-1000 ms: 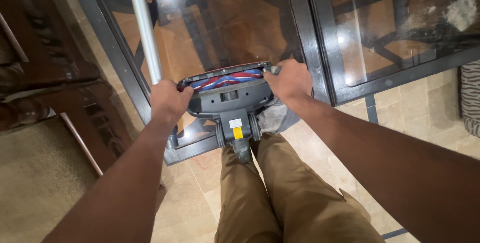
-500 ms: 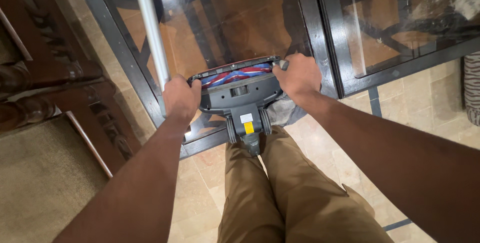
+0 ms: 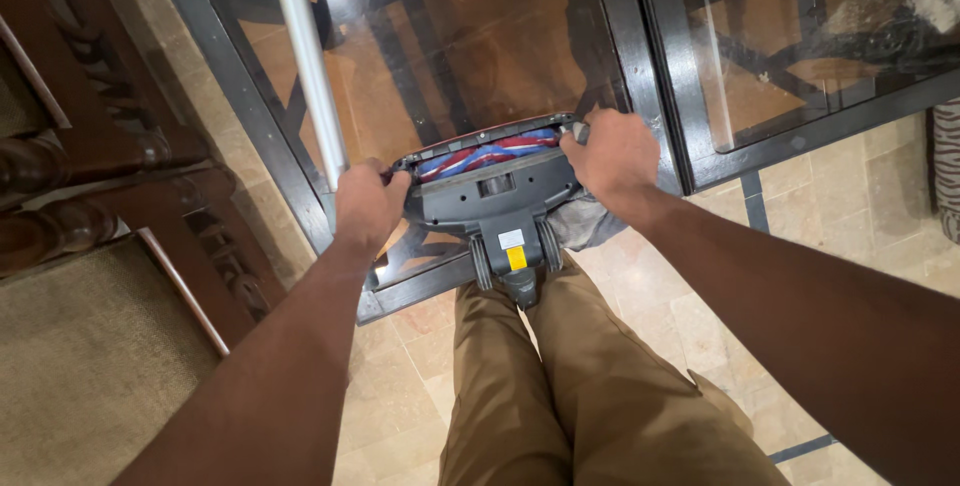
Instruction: The person sits on the floor and wipes a vacuum cleaner hose attachment with a cloth, then removes the brush roll from the vacuum floor head, carries it to a bathroom sink, rinses and wrings it under running water, and washes their hands.
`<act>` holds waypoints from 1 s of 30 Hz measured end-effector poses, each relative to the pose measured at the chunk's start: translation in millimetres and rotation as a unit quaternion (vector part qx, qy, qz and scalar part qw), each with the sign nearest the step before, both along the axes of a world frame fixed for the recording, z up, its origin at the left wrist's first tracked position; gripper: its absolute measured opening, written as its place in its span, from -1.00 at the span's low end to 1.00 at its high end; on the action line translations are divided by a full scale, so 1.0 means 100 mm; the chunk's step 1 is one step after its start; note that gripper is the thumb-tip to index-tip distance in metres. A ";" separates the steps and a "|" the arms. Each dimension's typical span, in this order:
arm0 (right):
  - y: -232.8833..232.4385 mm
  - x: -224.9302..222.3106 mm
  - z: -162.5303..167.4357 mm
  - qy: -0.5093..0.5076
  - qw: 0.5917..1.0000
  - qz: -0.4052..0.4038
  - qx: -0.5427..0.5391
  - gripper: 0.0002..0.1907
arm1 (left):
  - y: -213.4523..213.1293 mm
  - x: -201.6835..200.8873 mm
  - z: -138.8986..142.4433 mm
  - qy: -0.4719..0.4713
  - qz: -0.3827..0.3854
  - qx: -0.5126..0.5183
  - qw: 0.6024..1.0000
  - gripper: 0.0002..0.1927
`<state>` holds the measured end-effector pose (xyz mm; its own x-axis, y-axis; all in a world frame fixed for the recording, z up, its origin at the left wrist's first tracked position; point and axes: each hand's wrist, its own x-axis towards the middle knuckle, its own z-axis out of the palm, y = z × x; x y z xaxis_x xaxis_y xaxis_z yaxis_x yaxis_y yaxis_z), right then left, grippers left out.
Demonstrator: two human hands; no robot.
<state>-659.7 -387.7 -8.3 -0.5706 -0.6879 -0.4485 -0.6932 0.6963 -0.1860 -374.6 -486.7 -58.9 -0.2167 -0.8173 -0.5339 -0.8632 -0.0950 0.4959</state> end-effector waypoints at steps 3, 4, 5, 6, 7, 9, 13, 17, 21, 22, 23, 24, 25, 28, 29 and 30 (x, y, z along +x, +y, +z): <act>0.00 0.00 0.00 0.005 1.000 0.007 -0.001 -0.62 | 0.02 -0.06 -0.03 -0.021 0.002 0.009 1.000 -0.63; 0.00 0.00 0.01 0.005 1.000 0.011 0.000 -0.62 | 0.02 -0.08 -0.02 -0.028 0.005 0.015 0.999 -0.63; 0.00 -0.01 0.01 0.005 1.000 0.015 0.000 -0.62 | 0.02 -0.10 -0.01 -0.032 -0.009 0.009 0.999 -0.62; 0.00 -0.01 0.01 0.005 1.000 0.020 0.002 -0.63 | 0.02 -0.11 0.00 -0.037 -0.023 0.002 0.999 -0.62; 0.01 -0.02 0.02 0.006 1.000 0.026 0.004 -0.63 | 0.02 -0.13 0.03 -0.041 -0.038 -0.004 0.998 -0.61; 0.01 -0.02 0.03 0.006 1.000 0.030 0.008 -0.63 | 0.02 -0.14 0.09 -0.052 -0.019 0.034 0.998 -0.60; -0.02 0.02 0.08 0.004 0.999 0.014 0.042 -0.63 | 0.12 -0.16 0.14 -0.026 0.060 0.010 0.998 -0.63; -0.08 0.07 0.22 0.033 0.998 0.046 -0.031 -0.58 | 0.25 -0.14 0.02 -0.015 0.129 -0.024 0.991 -0.72; -0.20 0.20 0.35 -0.022 0.991 0.125 -0.034 -0.47 | 0.29 -0.02 -0.11 0.038 0.151 -0.025 0.988 -0.78; -0.22 0.26 0.36 -0.039 0.985 0.162 -0.041 -0.48 | 0.30 0.01 -0.12 0.050 0.154 -0.024 0.987 -0.80; -0.24 0.32 0.37 -0.057 0.977 0.199 -0.049 -0.49 | 0.29 0.03 -0.14 0.036 0.158 -0.014 0.987 -0.80; -0.26 0.39 0.36 -0.077 0.967 0.234 -0.065 -0.47 | 0.26 0.02 -0.15 0.021 0.163 -0.003 0.986 -0.81; -0.27 0.45 0.34 -0.097 0.955 0.268 -0.080 -0.46 | 0.25 0.02 -0.16 0.007 0.167 0.007 0.986 -0.81; -0.28 0.67 0.24 -0.133 0.930 0.321 -0.119 -0.47 | 0.22 0.00 -0.13 0.004 0.172 0.026 0.985 -0.83; -0.28 0.73 0.21 -0.140 0.924 0.330 -0.132 -0.49 | 0.21 -0.01 -0.12 0.019 0.181 0.044 0.982 -0.83; -0.28 0.77 0.17 -0.154 0.917 0.346 -0.127 -0.47 | 0.20 -0.01 -0.11 0.033 0.191 0.061 0.979 -0.84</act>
<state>-582.7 -415.4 9.0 0.1683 -0.9420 -0.2905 -0.8403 0.0169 -0.5418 -375.4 -467.0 -69.6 0.0540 -0.7763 -0.6281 -0.7198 -0.4662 0.5143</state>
